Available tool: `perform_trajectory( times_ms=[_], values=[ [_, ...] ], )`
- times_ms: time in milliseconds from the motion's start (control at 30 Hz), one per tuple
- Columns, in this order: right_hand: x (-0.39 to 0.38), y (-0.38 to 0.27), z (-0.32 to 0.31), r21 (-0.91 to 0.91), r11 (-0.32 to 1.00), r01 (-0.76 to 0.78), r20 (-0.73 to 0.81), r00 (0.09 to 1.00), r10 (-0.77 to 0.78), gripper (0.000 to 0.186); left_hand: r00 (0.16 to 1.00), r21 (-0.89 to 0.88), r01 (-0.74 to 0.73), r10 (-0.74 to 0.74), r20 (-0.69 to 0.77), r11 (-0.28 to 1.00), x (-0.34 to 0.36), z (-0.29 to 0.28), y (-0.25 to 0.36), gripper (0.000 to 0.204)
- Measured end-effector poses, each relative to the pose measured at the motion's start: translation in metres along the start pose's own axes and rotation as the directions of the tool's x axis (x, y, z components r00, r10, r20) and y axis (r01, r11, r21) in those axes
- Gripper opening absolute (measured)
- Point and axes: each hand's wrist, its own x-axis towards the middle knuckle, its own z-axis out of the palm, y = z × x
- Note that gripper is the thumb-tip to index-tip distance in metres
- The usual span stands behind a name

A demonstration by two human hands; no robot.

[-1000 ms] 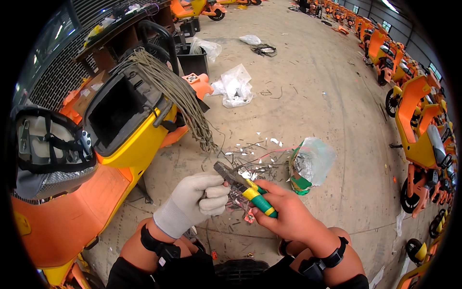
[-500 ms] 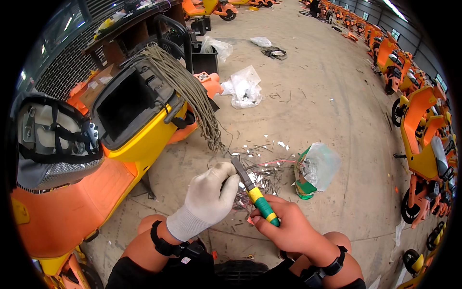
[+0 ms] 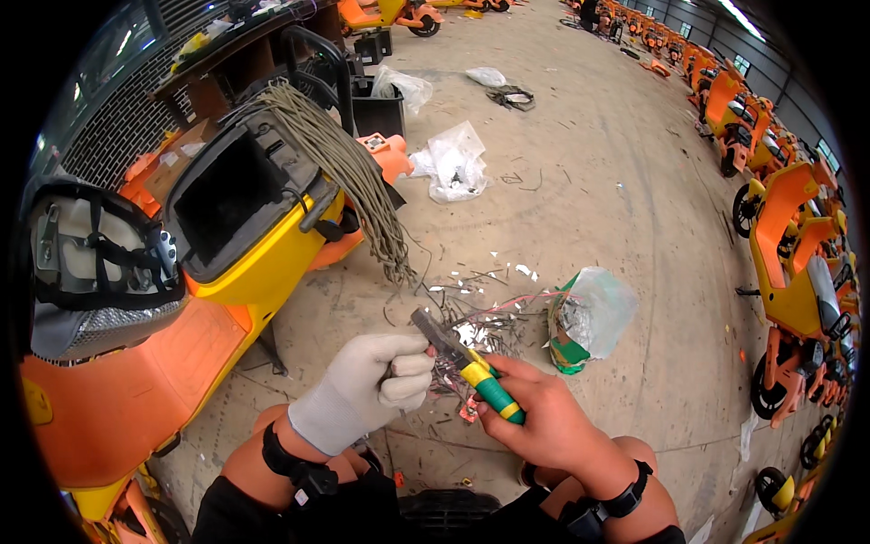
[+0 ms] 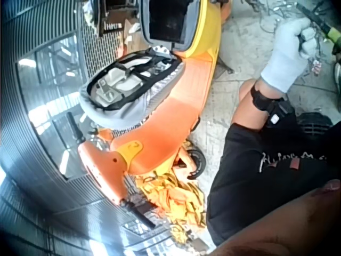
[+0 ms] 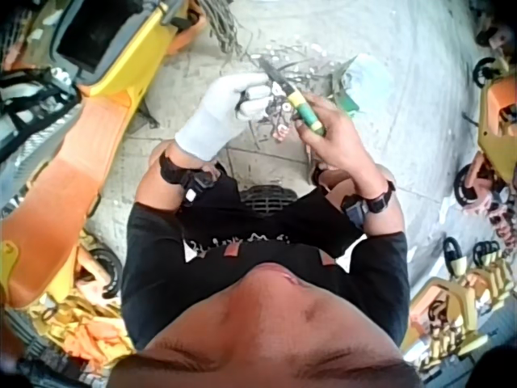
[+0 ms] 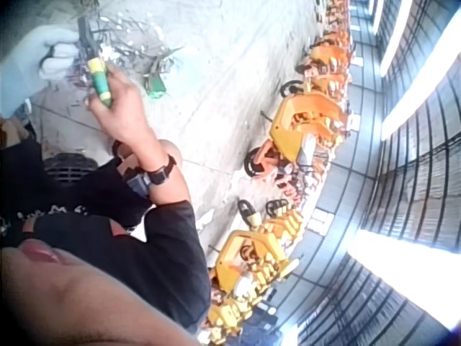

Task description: The person strips and cuts wires using pliers, twists the exposed metal strands together by hand, and applies small plastic connectors to the joined ends.

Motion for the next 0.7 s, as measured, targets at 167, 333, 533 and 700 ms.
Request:
perform_trajectory(
  times_ms=[167,333,533,700],
  values=[
    [0.005,0.007,-0.016,-0.08,0.981,0.176,0.024,0.984,-0.175,0.017,0.956,-0.202,0.209,-0.157,0.247,0.957,-0.006,-0.01,-0.002,0.016],
    [0.007,0.005,-0.016,-0.02,0.989,0.148,0.047,0.988,-0.147,0.018,0.988,-0.047,-0.03,0.036,0.148,0.998,-0.007,-0.008,-0.006,0.014],
    [0.005,-0.014,-0.004,0.29,0.926,-0.242,0.184,0.964,0.194,0.021,0.786,0.94,-0.248,0.616,0.053,0.235,-0.001,0.009,-0.006,0.017],
    [0.001,-0.006,0.0,0.424,0.843,-0.332,0.277,0.933,0.229,0.023,0.611,0.953,-0.294,0.754,0.241,-0.066,0.005,-0.002,-0.016,0.012]
  ],
)
